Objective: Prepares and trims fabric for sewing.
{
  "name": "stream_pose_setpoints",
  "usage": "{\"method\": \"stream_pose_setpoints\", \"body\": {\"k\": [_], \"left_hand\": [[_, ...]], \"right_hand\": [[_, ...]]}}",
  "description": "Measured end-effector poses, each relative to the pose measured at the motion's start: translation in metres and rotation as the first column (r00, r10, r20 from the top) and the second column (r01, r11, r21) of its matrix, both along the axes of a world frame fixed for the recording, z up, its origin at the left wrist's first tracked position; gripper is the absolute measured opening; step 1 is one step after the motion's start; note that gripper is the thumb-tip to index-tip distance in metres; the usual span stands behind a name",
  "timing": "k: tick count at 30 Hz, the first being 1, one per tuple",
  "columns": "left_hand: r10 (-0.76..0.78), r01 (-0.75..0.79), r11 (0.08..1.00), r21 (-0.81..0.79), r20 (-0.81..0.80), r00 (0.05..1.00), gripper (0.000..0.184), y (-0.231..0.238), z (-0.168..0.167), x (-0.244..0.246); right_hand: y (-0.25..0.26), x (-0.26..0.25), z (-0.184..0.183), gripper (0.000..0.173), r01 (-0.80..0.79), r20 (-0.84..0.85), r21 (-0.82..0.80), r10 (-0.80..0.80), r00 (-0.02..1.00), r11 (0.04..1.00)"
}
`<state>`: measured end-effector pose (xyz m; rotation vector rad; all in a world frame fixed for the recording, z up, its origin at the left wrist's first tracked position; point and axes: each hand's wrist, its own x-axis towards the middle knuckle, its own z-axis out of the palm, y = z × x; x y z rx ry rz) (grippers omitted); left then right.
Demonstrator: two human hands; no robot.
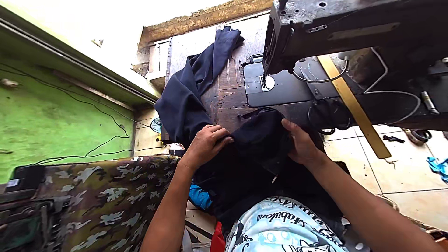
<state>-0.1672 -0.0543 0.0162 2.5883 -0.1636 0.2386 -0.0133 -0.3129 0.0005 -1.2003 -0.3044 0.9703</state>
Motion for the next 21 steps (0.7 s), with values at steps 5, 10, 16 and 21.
{"method": "stream_pose_setpoints", "body": {"k": [5,10,16,21], "left_hand": [[0.180,-0.232,0.958,0.168,0.275,0.944,0.026,-0.024,0.014,-0.014],[0.675,-0.770,0.638,0.003,0.478,0.562,0.052,-0.047,-0.032,-0.049],[0.867,-0.932,0.211,-0.294,-0.385,0.318,0.069,-0.078,-0.064,-0.059],[0.882,-0.656,0.167,-0.736,-0.186,0.433,0.024,-0.054,-0.035,-0.069]], "right_hand": [[0.006,-0.003,0.010,0.043,0.026,0.698,-0.402,0.287,0.655,0.915],[-0.011,0.021,0.008,0.024,-0.025,0.597,-0.341,0.237,0.767,0.940],[-0.004,0.015,0.006,0.019,0.000,0.417,-0.287,0.125,0.900,0.958],[-0.010,0.024,0.018,0.056,-0.170,0.484,-0.190,0.243,0.841,0.967]]}}
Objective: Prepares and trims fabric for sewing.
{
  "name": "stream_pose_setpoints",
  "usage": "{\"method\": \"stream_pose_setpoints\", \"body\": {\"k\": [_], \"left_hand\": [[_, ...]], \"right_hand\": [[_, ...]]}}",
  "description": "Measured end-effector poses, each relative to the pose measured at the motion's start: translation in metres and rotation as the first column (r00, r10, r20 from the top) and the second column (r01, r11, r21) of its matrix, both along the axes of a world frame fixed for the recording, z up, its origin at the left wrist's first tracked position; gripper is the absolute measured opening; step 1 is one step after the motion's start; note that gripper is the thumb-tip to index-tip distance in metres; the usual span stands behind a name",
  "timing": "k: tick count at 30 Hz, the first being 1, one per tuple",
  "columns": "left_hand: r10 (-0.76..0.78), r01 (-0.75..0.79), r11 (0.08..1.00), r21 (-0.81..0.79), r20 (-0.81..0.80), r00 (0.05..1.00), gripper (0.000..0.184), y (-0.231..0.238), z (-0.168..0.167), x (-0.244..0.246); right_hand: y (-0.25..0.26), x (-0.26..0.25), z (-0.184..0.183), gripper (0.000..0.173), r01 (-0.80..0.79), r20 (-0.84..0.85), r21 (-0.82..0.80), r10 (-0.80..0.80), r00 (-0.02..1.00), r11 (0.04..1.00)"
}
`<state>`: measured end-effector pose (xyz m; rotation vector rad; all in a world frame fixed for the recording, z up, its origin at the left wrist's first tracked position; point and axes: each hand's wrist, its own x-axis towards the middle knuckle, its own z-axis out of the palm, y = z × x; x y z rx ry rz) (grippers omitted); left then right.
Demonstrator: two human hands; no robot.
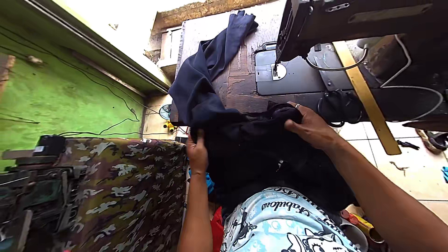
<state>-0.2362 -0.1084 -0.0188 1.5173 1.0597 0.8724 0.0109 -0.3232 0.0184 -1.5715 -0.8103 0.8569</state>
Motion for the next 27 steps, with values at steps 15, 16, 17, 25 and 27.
{"method": "stream_pose_setpoints", "body": {"k": [15,16,17,25,27], "left_hand": [[-0.164,0.285,0.415,0.864,-0.237,0.957,0.040,0.100,0.210,0.057],[-0.226,0.327,0.448,0.832,-0.249,0.942,0.039,0.101,0.187,0.068],[-0.308,0.364,0.484,0.795,-0.234,0.922,0.037,0.103,0.161,0.075],[-0.443,0.292,0.732,0.615,0.105,0.890,0.028,0.076,0.073,0.082],[-0.441,0.298,0.729,0.617,0.090,0.893,0.028,0.076,0.077,0.079]], "right_hand": [[-0.045,-0.006,0.033,0.028,-0.086,0.639,0.222,-0.079,0.765,0.971],[-0.046,-0.009,0.028,0.037,-0.162,0.565,0.189,0.028,0.825,0.969],[-0.047,-0.013,0.023,0.046,-0.271,0.465,0.179,0.161,0.870,0.946],[-0.013,-0.037,-0.027,0.024,-0.139,0.315,0.086,0.105,0.943,0.987],[0.003,-0.035,-0.042,0.045,-0.127,0.242,0.054,0.110,0.964,0.990]]}}
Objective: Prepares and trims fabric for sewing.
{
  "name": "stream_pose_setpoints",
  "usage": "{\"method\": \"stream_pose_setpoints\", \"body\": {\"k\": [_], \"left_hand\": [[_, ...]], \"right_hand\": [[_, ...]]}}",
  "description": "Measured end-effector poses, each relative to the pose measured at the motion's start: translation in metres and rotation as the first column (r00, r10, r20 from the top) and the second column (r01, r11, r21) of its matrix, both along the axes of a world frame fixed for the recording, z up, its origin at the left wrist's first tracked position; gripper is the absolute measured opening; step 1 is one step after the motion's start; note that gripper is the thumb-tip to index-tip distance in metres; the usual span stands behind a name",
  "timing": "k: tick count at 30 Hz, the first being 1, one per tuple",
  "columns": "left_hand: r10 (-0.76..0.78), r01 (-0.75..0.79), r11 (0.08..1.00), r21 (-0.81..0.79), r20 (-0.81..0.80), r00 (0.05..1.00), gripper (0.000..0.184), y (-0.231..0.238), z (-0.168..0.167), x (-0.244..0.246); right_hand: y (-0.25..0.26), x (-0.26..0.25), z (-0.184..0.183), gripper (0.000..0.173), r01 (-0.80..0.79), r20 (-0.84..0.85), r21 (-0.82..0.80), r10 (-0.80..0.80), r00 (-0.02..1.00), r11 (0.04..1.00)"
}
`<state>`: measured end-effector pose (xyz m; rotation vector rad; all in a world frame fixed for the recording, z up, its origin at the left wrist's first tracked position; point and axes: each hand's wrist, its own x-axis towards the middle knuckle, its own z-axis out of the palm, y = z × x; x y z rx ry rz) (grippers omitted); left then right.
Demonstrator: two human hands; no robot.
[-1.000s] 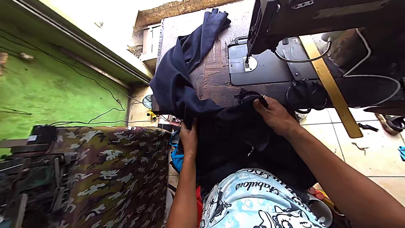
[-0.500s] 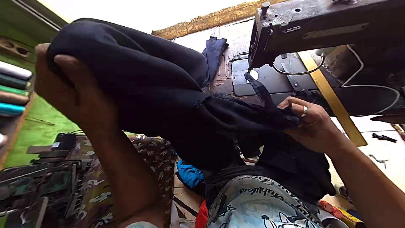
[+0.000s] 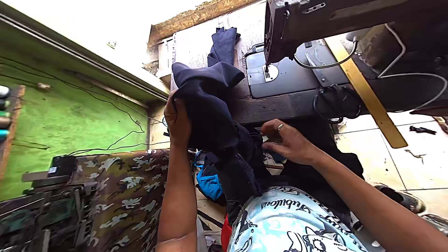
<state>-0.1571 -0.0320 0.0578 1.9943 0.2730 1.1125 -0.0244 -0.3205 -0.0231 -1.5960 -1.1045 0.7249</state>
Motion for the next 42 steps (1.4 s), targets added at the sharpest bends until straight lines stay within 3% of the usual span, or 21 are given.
{"method": "stream_pose_setpoints", "body": {"k": [2,3,5,8,12,14,16,18,20,22,23,25,26,27,28,29,31,34,36,39,42], "left_hand": [[-0.006,0.007,1.000,0.025,-0.016,1.000,0.027,0.000,0.003,-0.002],[-0.013,0.014,0.999,0.043,-0.015,1.000,0.027,0.001,0.005,-0.001],[-0.027,0.027,0.996,0.087,0.005,1.000,0.028,0.001,0.012,-0.002],[-0.003,-0.003,0.983,0.181,0.033,0.999,0.028,0.004,0.028,-0.010],[0.172,-0.188,0.966,0.175,0.104,0.980,0.027,0.013,0.063,-0.052],[0.241,-0.238,0.966,0.098,-0.029,0.970,0.021,0.011,0.068,-0.087],[0.134,-0.163,0.985,-0.051,-0.354,0.926,0.015,0.003,0.057,-0.123],[-0.141,-0.014,0.972,-0.236,-0.628,0.765,0.017,-0.012,0.032,-0.140],[-0.343,0.107,0.935,-0.338,-0.790,0.508,0.024,-0.033,0.005,-0.144],[-0.326,0.171,0.942,-0.288,-0.904,0.275,0.035,-0.046,0.000,-0.148],[-0.214,0.146,0.973,-0.179,-0.939,0.271,0.040,-0.046,0.010,-0.146],[0.098,0.075,0.986,0.147,-0.887,0.452,0.050,-0.040,0.038,-0.128],[0.175,0.082,0.962,0.260,-0.819,0.546,0.058,-0.033,0.048,-0.112],[0.134,0.142,0.951,0.275,-0.779,0.613,0.065,-0.028,0.057,-0.091],[-0.014,0.252,0.948,0.197,-0.762,0.647,0.071,-0.024,0.060,-0.067],[-0.218,0.396,0.916,0.063,-0.752,0.622,0.074,-0.022,0.057,-0.043],[-0.521,0.614,0.776,-0.143,-0.693,0.498,0.055,-0.027,0.035,-0.001],[-0.735,0.742,0.594,-0.311,-0.584,0.344,0.022,-0.033,0.013,0.029],[-0.679,0.690,0.684,-0.236,-0.552,0.484,0.010,-0.021,0.026,0.021],[-0.399,0.360,0.916,-0.178,-0.498,0.770,0.008,0.002,0.072,-0.017],[-0.075,0.007,0.973,-0.229,-0.288,0.955,0.011,0.009,0.124,-0.057]], "right_hand": [[0.014,-0.007,-0.007,0.082,-0.132,-0.037,0.014,0.132,0.991,0.991],[0.020,-0.013,-0.008,0.087,-0.179,-0.006,0.007,0.179,0.984,0.984],[0.032,-0.022,-0.010,0.070,-0.198,0.156,0.013,0.193,0.969,0.980],[0.041,-0.026,-0.014,0.039,-0.147,0.383,0.151,0.080,0.920,0.978],[0.030,-0.019,0.036,0.029,0.131,0.506,0.338,-0.297,0.810,0.932],[0.027,-0.015,0.057,0.018,0.286,0.555,0.486,-0.544,0.629,0.826],[0.027,-0.008,0.065,0.016,0.364,0.548,0.584,-0.683,0.483,0.726],[0.030,-0.001,0.066,0.020,0.410,0.497,0.611,-0.731,0.466,0.677],[0.036,0.005,0.061,0.020,0.434,0.439,0.635,-0.761,0.478,0.639],[0.041,0.005,0.057,0.021,0.437,0.414,0.617,-0.742,0.527,0.655],[0.042,0.004,0.057,0.023,0.430,0.411,0.602,-0.723,0.555,0.672],[0.042,-0.002,0.056,0.026,0.385,0.422,0.578,-0.668,0.613,0.719],[0.043,-0.007,0.056,0.025,0.350,0.428,0.572,-0.634,0.645,0.742],[0.044,-0.011,0.056,0.024,0.317,0.421,0.572,-0.602,0.678,0.757],[0.044,-0.016,0.056,0.022,0.294,0.406,0.574,-0.578,0.708,0.764],[0.044,-0.019,0.056,0.022,0.282,0.389,0.576,-0.561,0.731,0.767],[0.042,-0.023,0.057,0.024,0.265,0.389,0.590,-0.556,0.734,0.763],[0.029,-0.020,0.057,0.025,0.221,0.452,0.585,-0.540,0.710,0.780],[0.013,-0.012,0.058,0.022,0.189,0.510,0.525,-0.484,0.711,0.830],[-0.012,0.004,0.046,0.025,0.160,0.612,0.405,-0.396,0.685,0.900],[-0.022,0.011,0.024,0.030,0.167,0.685,0.298,-0.332,0.648,0.940]]}}
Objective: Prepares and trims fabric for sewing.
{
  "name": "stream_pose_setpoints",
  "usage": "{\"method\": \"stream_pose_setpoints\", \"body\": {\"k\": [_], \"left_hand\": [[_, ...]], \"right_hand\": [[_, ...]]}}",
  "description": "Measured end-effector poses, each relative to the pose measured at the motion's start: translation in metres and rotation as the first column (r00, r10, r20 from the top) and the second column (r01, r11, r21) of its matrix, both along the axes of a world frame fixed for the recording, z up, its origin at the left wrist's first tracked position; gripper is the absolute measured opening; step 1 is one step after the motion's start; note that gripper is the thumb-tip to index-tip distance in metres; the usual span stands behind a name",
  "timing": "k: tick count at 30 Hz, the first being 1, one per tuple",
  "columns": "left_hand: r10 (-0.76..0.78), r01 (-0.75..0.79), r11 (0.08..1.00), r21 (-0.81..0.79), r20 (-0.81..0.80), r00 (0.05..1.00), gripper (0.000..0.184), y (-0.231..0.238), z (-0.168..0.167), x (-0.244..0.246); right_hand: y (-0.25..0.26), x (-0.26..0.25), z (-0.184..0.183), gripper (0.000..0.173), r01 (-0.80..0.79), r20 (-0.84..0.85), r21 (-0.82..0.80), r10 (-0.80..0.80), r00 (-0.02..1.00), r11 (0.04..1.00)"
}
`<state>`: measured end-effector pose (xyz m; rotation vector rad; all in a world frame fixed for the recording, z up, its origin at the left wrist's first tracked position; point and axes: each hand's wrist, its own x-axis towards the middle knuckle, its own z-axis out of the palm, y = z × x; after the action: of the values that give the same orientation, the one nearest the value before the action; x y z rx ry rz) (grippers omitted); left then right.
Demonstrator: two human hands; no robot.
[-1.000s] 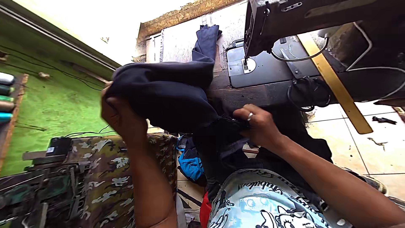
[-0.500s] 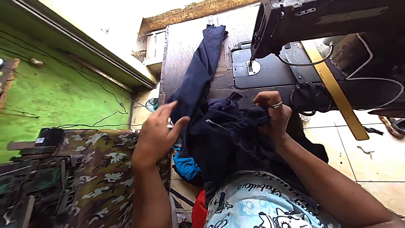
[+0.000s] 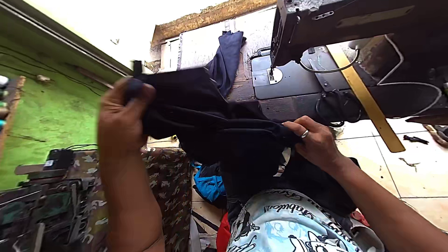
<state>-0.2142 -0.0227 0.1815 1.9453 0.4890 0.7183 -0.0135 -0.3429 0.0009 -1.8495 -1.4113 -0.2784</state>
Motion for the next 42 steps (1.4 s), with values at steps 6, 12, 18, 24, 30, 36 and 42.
{"method": "stream_pose_setpoints", "body": {"k": [6,12,18,24,30,36,42], "left_hand": [[0.180,-0.235,0.958,0.164,0.295,0.938,0.022,0.053,0.042,-0.048],[0.173,-0.046,0.834,0.550,-0.182,0.968,0.030,0.105,0.072,-0.005],[0.289,0.104,0.633,0.767,-0.359,0.888,0.061,0.099,0.017,0.131],[0.321,0.328,0.699,0.636,-0.688,0.651,0.036,0.108,-0.077,0.151],[0.358,-0.005,0.680,0.733,-0.325,0.875,0.045,0.112,-0.083,0.101],[0.401,-0.270,0.851,0.451,-0.225,0.888,0.032,0.080,-0.025,0.023],[0.435,-0.150,0.877,0.457,-0.620,0.654,0.040,0.130,-0.108,-0.012]], "right_hand": [[0.013,-0.014,-0.015,0.032,-0.050,-0.087,0.011,0.051,0.995,0.999],[-0.008,0.000,0.006,0.028,-0.405,-0.598,0.064,0.360,0.716,0.912],[-0.004,0.001,-0.009,0.029,-0.303,-0.736,0.013,0.214,0.642,0.953],[-0.002,-0.004,-0.023,0.028,-0.089,-0.732,-0.130,-0.035,0.681,0.987],[-0.003,-0.008,-0.027,0.028,-0.135,-0.503,-0.088,0.074,0.861,0.987],[0.010,-0.018,-0.034,0.035,-0.024,0.006,-0.059,0.024,1.000,0.998],[0.013,-0.017,-0.056,0.053,-0.082,0.057,-0.185,0.094,0.994,0.979]]}}
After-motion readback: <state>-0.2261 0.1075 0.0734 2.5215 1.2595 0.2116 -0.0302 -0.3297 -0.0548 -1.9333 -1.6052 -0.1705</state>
